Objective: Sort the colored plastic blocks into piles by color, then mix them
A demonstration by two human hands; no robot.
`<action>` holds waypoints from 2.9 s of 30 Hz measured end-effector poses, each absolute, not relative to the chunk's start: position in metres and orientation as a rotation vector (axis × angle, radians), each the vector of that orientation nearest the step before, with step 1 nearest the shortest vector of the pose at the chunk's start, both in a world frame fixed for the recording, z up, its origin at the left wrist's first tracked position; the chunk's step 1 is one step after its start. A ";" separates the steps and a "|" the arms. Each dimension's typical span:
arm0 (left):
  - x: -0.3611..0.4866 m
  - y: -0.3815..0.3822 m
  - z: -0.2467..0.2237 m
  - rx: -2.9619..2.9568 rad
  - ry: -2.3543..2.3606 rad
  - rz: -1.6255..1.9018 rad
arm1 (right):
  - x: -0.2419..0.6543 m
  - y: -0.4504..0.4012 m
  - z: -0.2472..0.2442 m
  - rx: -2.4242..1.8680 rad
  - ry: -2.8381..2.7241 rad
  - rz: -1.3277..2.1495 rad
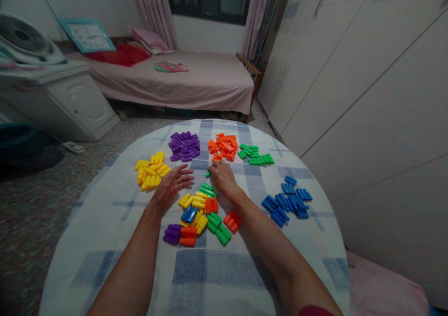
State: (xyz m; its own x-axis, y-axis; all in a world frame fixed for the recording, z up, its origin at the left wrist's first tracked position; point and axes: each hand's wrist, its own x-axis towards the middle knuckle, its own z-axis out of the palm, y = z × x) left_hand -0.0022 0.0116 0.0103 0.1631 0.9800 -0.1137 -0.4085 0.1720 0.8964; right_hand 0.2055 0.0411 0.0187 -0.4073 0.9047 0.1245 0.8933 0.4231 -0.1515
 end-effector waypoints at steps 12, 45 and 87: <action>-0.003 0.013 0.007 0.866 0.866 1.176 | 0.299 0.037 0.019 -1.961 -2.023 -0.195; -0.002 0.012 0.009 0.907 0.892 1.145 | 0.270 -0.024 0.001 -1.711 -2.086 0.221; -0.002 0.011 0.008 0.956 0.881 1.127 | 0.263 -0.050 0.010 -1.622 -2.197 0.399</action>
